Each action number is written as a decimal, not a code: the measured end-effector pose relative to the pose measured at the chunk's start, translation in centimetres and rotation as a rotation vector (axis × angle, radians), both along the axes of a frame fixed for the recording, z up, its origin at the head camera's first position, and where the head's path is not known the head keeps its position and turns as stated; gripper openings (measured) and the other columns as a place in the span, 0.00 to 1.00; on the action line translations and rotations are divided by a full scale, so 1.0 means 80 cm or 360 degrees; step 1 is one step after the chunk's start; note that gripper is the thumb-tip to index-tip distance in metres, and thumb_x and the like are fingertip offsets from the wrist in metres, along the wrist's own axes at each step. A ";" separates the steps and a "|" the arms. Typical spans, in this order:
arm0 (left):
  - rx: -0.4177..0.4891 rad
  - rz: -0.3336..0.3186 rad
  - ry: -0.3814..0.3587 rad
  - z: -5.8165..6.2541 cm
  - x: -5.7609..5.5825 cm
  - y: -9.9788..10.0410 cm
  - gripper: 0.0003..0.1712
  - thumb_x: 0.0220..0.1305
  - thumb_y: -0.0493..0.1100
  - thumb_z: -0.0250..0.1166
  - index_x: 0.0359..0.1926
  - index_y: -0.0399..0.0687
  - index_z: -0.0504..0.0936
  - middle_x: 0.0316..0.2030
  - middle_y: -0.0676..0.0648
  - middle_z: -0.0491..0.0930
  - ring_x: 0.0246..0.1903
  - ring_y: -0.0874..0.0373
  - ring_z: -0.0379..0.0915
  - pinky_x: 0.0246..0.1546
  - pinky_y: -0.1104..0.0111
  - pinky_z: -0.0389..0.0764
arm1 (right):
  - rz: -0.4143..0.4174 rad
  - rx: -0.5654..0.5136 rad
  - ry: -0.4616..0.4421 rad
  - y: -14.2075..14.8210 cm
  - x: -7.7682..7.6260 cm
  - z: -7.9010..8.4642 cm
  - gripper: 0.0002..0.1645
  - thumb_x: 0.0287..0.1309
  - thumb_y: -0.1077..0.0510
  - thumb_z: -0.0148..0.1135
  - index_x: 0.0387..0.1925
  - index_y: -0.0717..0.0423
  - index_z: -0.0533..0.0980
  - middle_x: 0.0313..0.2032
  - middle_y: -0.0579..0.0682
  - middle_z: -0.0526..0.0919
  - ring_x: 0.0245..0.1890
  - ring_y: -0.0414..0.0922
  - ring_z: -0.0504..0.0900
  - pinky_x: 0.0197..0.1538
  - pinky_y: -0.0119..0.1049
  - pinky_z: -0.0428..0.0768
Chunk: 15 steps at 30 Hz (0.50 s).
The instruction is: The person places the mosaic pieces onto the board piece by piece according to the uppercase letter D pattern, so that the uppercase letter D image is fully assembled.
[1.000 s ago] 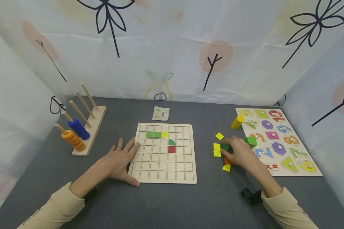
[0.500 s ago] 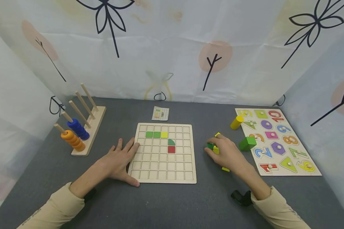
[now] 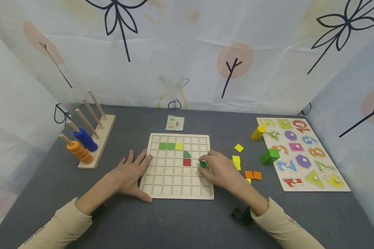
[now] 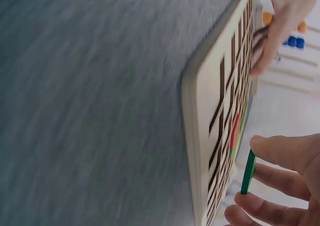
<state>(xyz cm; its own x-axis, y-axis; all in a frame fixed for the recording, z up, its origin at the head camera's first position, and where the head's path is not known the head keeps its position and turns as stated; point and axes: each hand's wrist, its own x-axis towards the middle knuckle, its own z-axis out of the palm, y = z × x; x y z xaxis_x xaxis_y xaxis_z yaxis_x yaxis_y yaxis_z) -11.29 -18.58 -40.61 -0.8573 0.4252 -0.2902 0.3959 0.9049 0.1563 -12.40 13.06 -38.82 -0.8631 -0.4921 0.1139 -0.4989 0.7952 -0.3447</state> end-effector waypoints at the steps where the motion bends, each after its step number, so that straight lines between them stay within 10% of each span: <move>1: 0.0002 0.0000 -0.0002 0.000 0.000 0.000 0.84 0.30 0.85 0.73 0.78 0.38 0.53 0.78 0.28 0.51 0.71 0.13 0.47 0.61 0.26 0.65 | 0.0012 0.0009 0.0003 -0.006 0.001 -0.001 0.14 0.58 0.54 0.75 0.44 0.56 0.87 0.33 0.50 0.83 0.29 0.40 0.74 0.26 0.30 0.72; 15: -0.0001 -0.0006 -0.0005 0.003 0.000 0.001 0.84 0.30 0.85 0.73 0.78 0.37 0.54 0.78 0.27 0.51 0.71 0.13 0.48 0.61 0.26 0.65 | 0.0121 0.0041 0.0035 -0.052 0.005 -0.014 0.10 0.58 0.50 0.75 0.39 0.49 0.87 0.33 0.47 0.84 0.30 0.42 0.77 0.25 0.32 0.72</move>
<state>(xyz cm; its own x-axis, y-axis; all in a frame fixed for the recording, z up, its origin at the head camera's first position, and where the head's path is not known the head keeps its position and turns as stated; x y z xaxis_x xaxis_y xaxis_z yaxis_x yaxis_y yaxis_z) -11.26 -18.50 -40.35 -0.8547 0.4285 -0.2932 0.3990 0.9034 0.1570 -11.98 8.91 -39.95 -0.8203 -0.5593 0.1190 -0.5656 0.7629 -0.3130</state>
